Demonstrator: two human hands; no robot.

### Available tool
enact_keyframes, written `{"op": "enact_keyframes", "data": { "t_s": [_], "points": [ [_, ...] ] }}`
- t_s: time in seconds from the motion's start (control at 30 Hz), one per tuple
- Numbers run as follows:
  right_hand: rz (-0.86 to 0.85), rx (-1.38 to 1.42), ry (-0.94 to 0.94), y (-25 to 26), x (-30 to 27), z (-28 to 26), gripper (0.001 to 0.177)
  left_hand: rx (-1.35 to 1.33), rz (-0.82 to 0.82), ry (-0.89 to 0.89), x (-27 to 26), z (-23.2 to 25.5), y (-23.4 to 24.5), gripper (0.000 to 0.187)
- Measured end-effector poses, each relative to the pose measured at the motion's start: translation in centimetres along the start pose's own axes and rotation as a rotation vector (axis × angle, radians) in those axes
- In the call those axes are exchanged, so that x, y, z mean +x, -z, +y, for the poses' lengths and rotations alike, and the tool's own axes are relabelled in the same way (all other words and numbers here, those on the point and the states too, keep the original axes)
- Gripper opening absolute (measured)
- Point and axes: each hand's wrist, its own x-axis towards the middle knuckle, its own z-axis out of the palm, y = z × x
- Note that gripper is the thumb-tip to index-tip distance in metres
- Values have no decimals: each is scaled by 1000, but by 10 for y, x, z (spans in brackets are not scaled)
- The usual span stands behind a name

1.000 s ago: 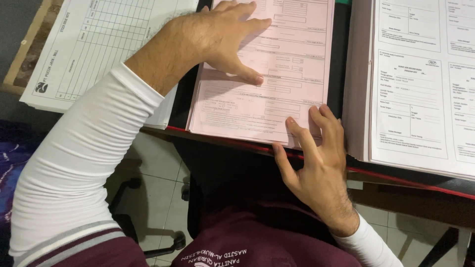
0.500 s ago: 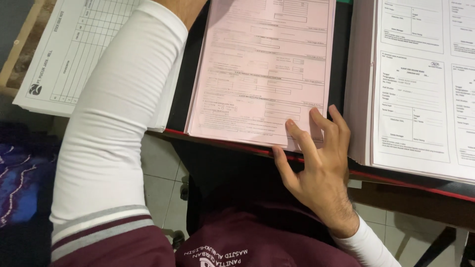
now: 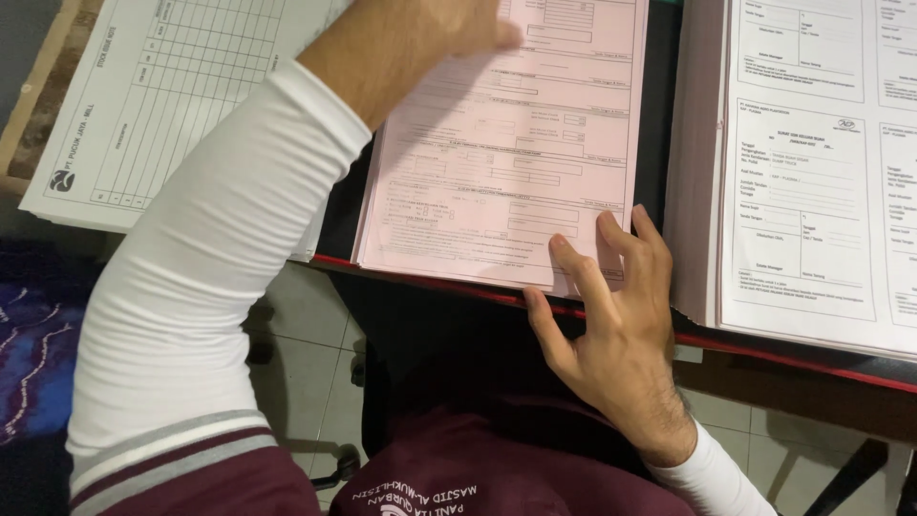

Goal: Sorting and flipping through stacks of printed documents on a desk

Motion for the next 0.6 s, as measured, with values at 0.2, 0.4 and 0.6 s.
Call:
{"op": "enact_keyframes", "data": {
  "t_s": [0.2, 0.4, 0.6],
  "points": [
    [-67, 17, -11, 6, 4, -4, 37, 347, -71, -218, -125, 51, -8, 73],
    [-154, -99, 16, 22, 11, -15, 47, 487, 561, -295, -211, 56, -114, 64],
    [-295, -386, 153, 34, 17, -12, 75, 360, 632, -212, -226, 52, -143, 89]
  ]
}}
